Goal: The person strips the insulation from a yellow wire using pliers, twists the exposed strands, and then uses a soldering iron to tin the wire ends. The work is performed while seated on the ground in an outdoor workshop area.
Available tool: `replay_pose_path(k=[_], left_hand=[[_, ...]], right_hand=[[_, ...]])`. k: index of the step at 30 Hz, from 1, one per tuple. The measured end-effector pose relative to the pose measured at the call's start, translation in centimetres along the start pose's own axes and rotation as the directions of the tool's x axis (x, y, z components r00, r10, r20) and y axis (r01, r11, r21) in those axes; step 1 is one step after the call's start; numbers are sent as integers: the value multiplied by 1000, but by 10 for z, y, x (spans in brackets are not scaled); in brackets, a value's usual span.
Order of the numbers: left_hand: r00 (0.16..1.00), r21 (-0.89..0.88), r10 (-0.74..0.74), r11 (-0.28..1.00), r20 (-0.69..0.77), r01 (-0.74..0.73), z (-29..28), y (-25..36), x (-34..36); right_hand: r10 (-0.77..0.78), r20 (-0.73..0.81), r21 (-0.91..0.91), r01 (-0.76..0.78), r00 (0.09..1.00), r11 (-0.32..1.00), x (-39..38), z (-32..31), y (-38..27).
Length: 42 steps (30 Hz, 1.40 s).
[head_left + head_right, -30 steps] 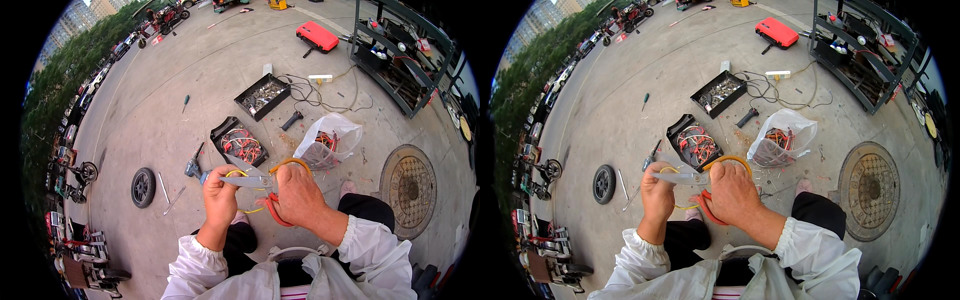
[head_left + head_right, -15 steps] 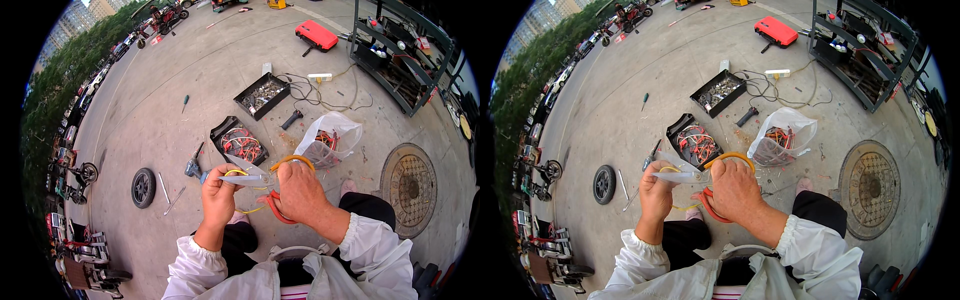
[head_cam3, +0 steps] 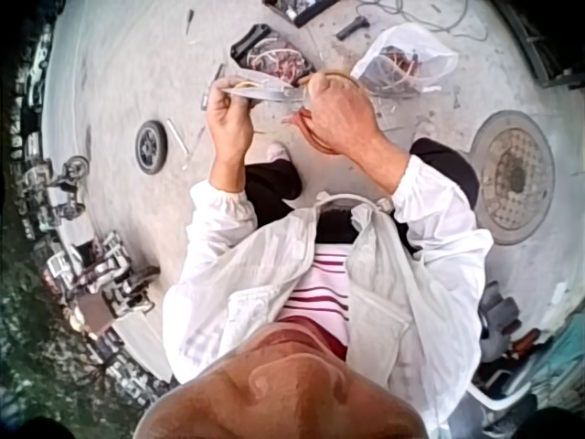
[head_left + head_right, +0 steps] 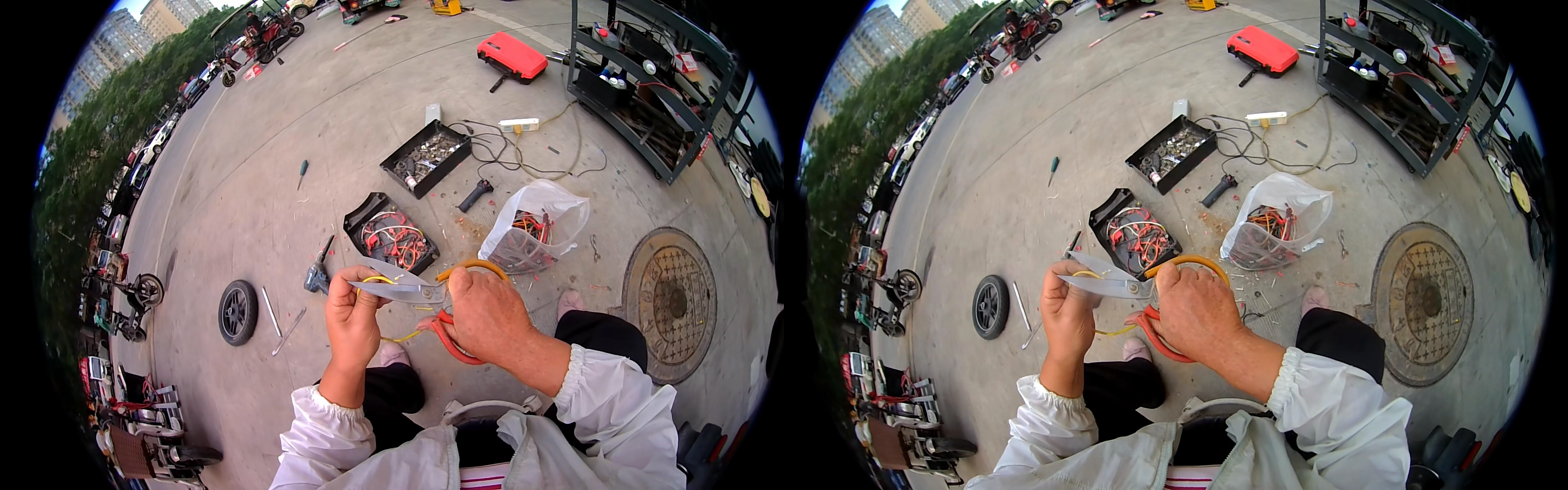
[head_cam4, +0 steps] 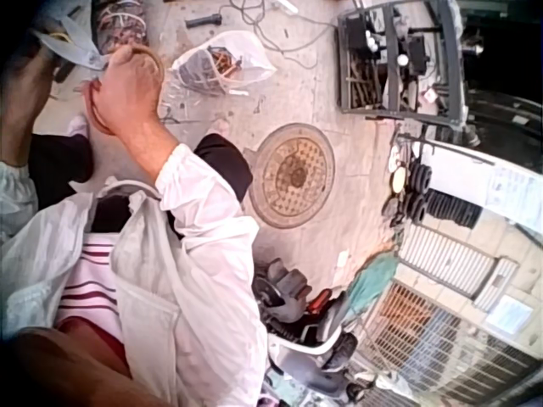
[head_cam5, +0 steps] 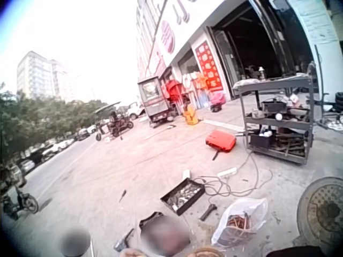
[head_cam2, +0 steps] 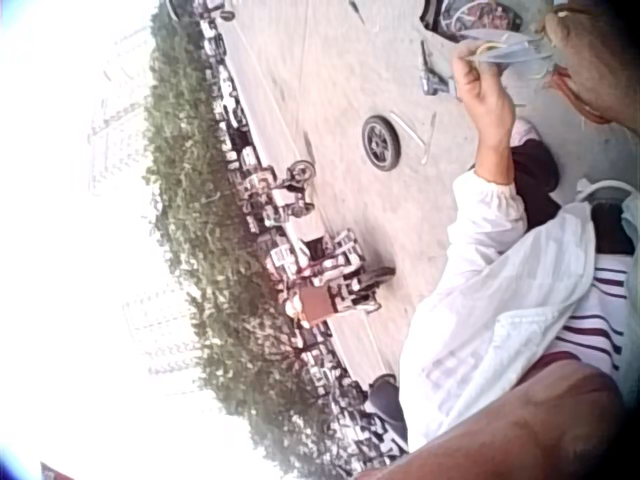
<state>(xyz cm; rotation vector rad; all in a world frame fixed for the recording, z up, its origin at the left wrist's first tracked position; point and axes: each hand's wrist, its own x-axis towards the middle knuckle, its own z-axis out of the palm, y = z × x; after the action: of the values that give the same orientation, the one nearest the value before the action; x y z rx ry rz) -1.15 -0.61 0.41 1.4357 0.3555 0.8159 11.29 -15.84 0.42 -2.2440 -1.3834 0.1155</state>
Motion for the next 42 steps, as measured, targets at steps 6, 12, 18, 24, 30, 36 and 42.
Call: replay_pose_path(k=[6, 12, 18, 24, 30, 36, 42], left_hand=[[1000, -94, 3, 996, -11, -4, 3, 1, 1], [996, -156, -92, 983, 14, 93, 2, 3, 3], [986, -251, -165, 955, -6, 159, -3, 0, 5], [989, -146, -137, 979, 48, 143, -4, -2, 4], [966, -101, -233, 964, 115, 245, 14, 2, -1], [912, 319, -325, 917, 251, 240, 8, -1, 1], [761, 452, -423, 871, 492, 192, 12, 10, 1]], right_hand=[[-74, -104, -48, 69, 992, 996, 0, 3, 3], [-52, -114, -9, 52, 992, 999, -1, 5, 5], [24, 46, 15, -25, 999, 1000, 1, 2, 0], [227, 68, 506, -229, 972, 831, 2, 0, 1], [169, 55, 905, -121, 984, 408, 8, 14, 9], [164, -10, 851, -78, 986, 519, 8, -2, 10], [115, 328, 942, -334, 938, 38, 12, -11, 24]])
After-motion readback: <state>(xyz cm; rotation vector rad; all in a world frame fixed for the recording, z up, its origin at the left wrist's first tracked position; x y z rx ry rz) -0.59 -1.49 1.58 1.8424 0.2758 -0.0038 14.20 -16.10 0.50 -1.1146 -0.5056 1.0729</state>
